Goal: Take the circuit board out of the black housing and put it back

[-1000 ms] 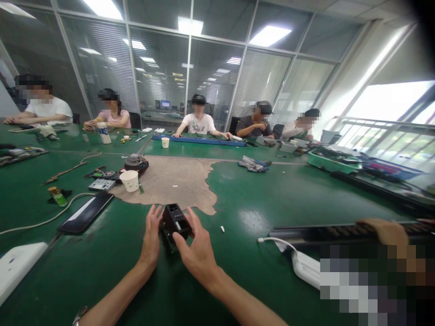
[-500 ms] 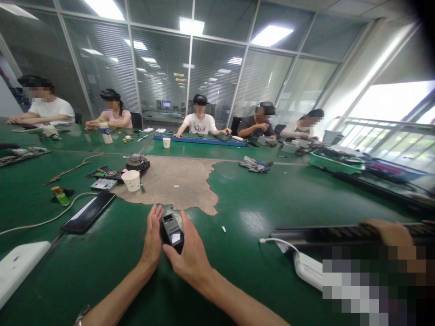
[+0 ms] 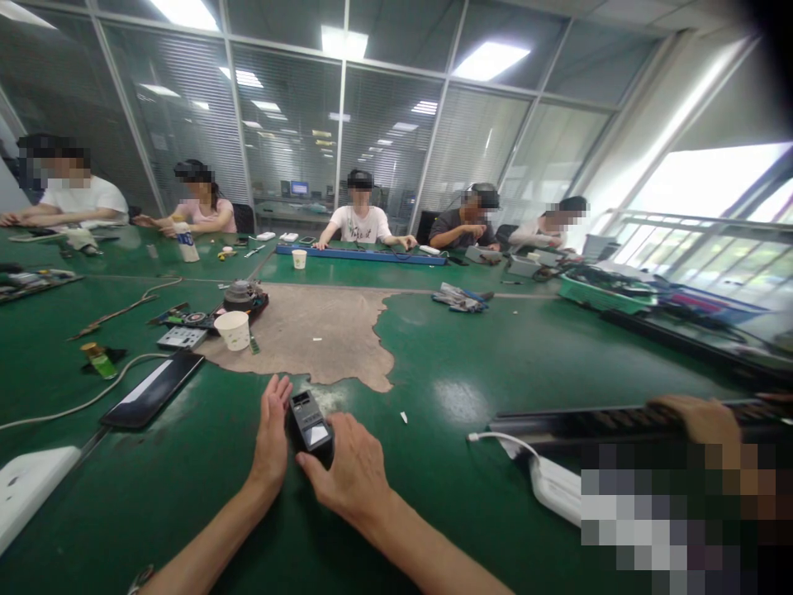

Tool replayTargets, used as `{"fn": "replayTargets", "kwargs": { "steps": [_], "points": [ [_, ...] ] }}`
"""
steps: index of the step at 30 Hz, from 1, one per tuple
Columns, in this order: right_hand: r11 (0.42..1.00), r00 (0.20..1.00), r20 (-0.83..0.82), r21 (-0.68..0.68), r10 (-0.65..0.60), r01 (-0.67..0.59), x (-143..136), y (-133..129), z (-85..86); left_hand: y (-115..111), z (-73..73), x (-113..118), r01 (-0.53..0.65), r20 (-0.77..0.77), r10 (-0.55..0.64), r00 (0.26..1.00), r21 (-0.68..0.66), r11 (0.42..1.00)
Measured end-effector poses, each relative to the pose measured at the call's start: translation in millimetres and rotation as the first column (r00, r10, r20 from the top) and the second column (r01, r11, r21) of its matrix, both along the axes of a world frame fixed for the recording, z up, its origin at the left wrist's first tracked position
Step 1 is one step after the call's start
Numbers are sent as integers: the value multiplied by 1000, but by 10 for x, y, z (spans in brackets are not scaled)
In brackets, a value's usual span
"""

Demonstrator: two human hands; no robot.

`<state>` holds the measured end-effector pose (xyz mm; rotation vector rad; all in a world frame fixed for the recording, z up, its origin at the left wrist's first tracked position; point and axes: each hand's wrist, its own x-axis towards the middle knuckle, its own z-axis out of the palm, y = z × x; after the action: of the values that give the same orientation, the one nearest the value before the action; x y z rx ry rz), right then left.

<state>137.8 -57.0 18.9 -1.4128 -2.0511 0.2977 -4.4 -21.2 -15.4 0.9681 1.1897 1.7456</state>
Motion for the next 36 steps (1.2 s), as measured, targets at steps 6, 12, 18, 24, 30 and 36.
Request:
{"fn": "replayTargets", "kwargs": {
  "steps": [6, 12, 18, 24, 30, 36],
  "points": [
    [1000, 1000, -24, 11, 17, -17, -6, 19, 11, 8, -8, 7, -4, -1, 4, 1000, 8, 1000],
    [998, 988, -154, 61, 21, -11, 26, 54, 135, 12, -17, 15, 22, 53, -23, 998, 27, 999],
    [988, 985, -111, 59, -134, 141, 211, 258, 251, 39, -38, 2, 8, 21, -9, 1000, 35, 999],
    [971, 964, 129, -22, -234, 238, 276, 352, 98, 41, -59, 0, 5, 24, -6, 1000, 36, 999],
    [981, 959, 234, -69, -158, 179, 320, 323, 105, 48, -54, -5, 6, 41, -8, 999, 32, 999],
    [990, 986, 144, -109, -79, 95, 377, 346, 128, 54, -61, 4, 2, 39, -3, 999, 31, 1000]
  ]
}}
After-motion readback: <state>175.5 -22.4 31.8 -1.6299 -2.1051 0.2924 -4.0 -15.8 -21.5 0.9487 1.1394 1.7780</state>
